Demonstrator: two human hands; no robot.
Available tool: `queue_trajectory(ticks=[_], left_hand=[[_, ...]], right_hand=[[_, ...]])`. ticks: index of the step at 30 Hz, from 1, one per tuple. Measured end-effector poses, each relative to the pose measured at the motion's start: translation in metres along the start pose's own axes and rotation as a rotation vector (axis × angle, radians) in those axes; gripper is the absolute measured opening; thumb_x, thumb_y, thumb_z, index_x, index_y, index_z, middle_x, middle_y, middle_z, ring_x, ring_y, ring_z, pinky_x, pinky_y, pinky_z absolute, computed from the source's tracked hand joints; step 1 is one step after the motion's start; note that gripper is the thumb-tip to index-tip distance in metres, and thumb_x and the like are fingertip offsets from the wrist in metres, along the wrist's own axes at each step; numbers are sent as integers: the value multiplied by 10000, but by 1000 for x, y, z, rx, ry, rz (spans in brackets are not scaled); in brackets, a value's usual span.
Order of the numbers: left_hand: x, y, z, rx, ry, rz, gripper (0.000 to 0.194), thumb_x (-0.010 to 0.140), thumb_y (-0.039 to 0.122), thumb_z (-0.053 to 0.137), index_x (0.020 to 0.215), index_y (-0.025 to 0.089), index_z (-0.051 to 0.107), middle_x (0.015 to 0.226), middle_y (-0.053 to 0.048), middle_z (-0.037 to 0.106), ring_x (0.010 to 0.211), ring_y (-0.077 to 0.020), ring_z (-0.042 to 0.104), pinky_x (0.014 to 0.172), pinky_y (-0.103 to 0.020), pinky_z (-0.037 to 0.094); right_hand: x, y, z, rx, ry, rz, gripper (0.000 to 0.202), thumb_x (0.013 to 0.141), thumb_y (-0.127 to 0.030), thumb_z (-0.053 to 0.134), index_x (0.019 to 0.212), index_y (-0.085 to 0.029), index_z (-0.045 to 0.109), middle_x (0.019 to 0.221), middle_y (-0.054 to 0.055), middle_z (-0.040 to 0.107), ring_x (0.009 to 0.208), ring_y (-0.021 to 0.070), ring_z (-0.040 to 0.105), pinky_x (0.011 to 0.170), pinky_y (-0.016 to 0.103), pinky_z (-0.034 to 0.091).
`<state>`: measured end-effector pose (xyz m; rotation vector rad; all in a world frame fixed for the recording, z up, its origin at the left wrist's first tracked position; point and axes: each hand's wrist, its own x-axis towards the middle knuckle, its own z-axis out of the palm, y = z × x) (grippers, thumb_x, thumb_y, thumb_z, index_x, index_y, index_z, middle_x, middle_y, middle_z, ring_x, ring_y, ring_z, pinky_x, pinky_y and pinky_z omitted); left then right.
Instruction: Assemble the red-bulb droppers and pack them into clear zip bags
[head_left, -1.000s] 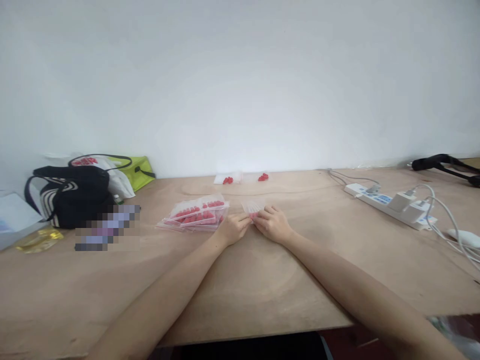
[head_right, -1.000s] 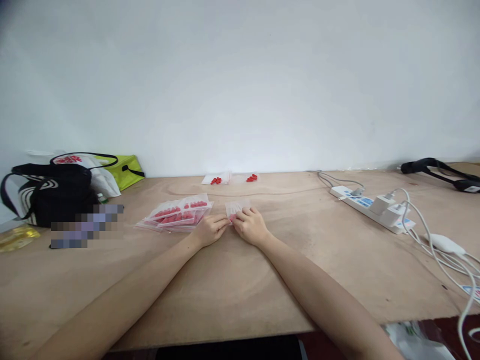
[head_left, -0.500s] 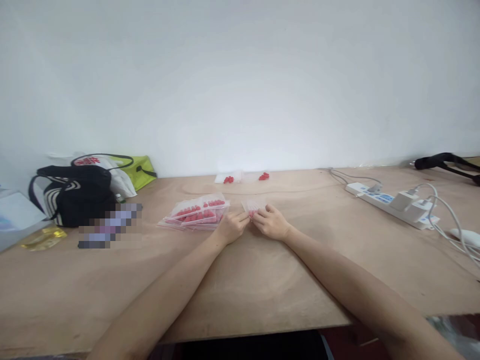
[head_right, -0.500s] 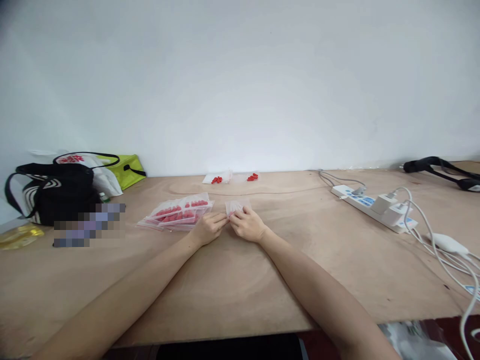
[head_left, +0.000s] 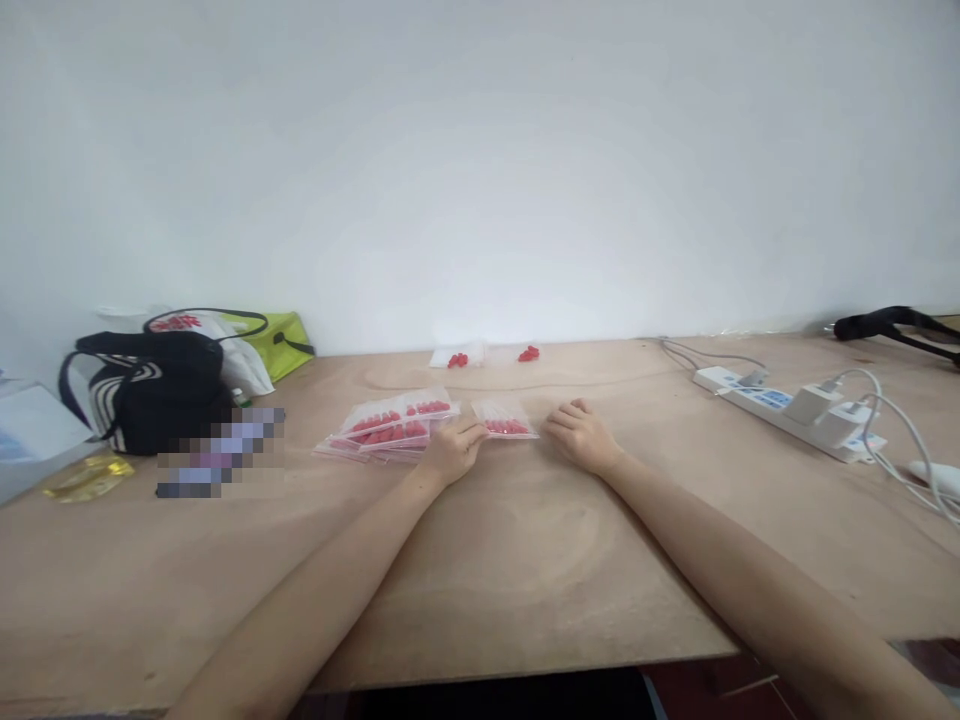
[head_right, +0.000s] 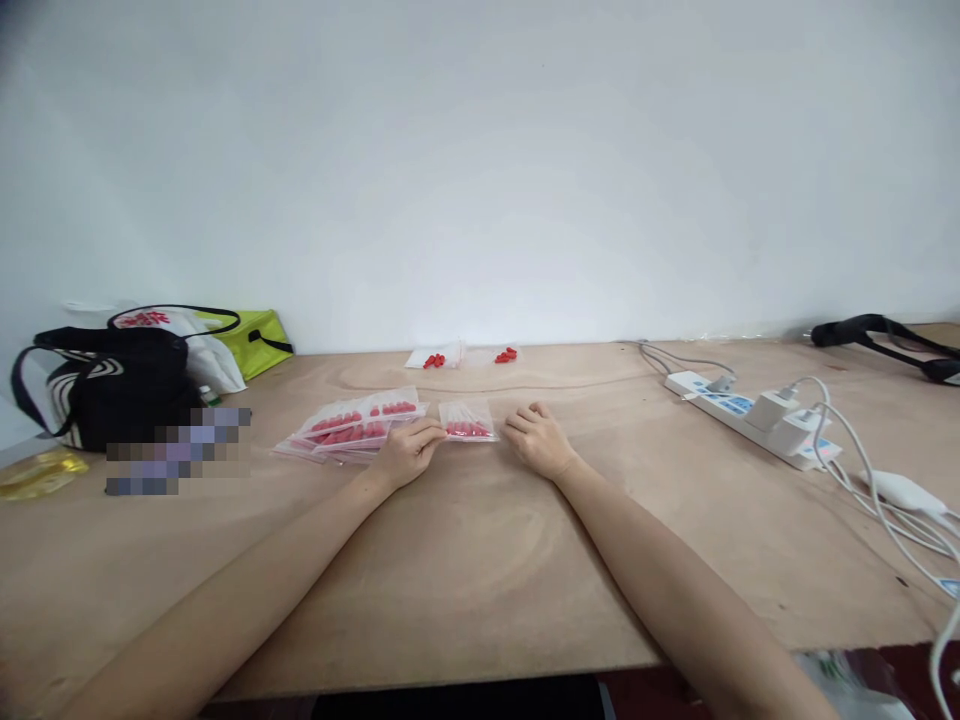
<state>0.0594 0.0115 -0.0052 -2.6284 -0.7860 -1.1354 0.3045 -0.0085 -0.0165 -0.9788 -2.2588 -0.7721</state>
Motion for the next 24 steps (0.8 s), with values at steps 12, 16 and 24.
queue_trajectory(ticks=[12, 16, 24], left_hand=[[0, 2, 2, -89, 1, -55, 147, 809, 155, 435, 712, 164, 546, 758, -45, 616, 715, -135, 579, 647, -238, 452], [0, 2, 2, -114, 6, -75, 148, 810, 165, 440, 696, 166, 533, 734, -37, 605, 694, -135, 567, 641, -246, 447], [2, 11, -2, -79, -29, -61, 95, 814, 190, 453, 800, 167, 544, 852, -64, 604, 797, -166, 559, 722, -290, 440]], right_hand=[[6, -15, -12, 153, -6, -3, 333, 727, -453, 501, 846, -168, 626, 734, 53, 605, 737, 173, 462, 711, 329, 266], [6, -15, -7, 31, 34, -37, 235, 822, -248, 430, 701, -177, 618, 632, 31, 574, 676, 139, 431, 685, 305, 254], [9, -15, -8, -74, 98, -60, 249, 803, -89, 398, 681, -158, 603, 626, 32, 571, 644, 133, 398, 670, 305, 252]])
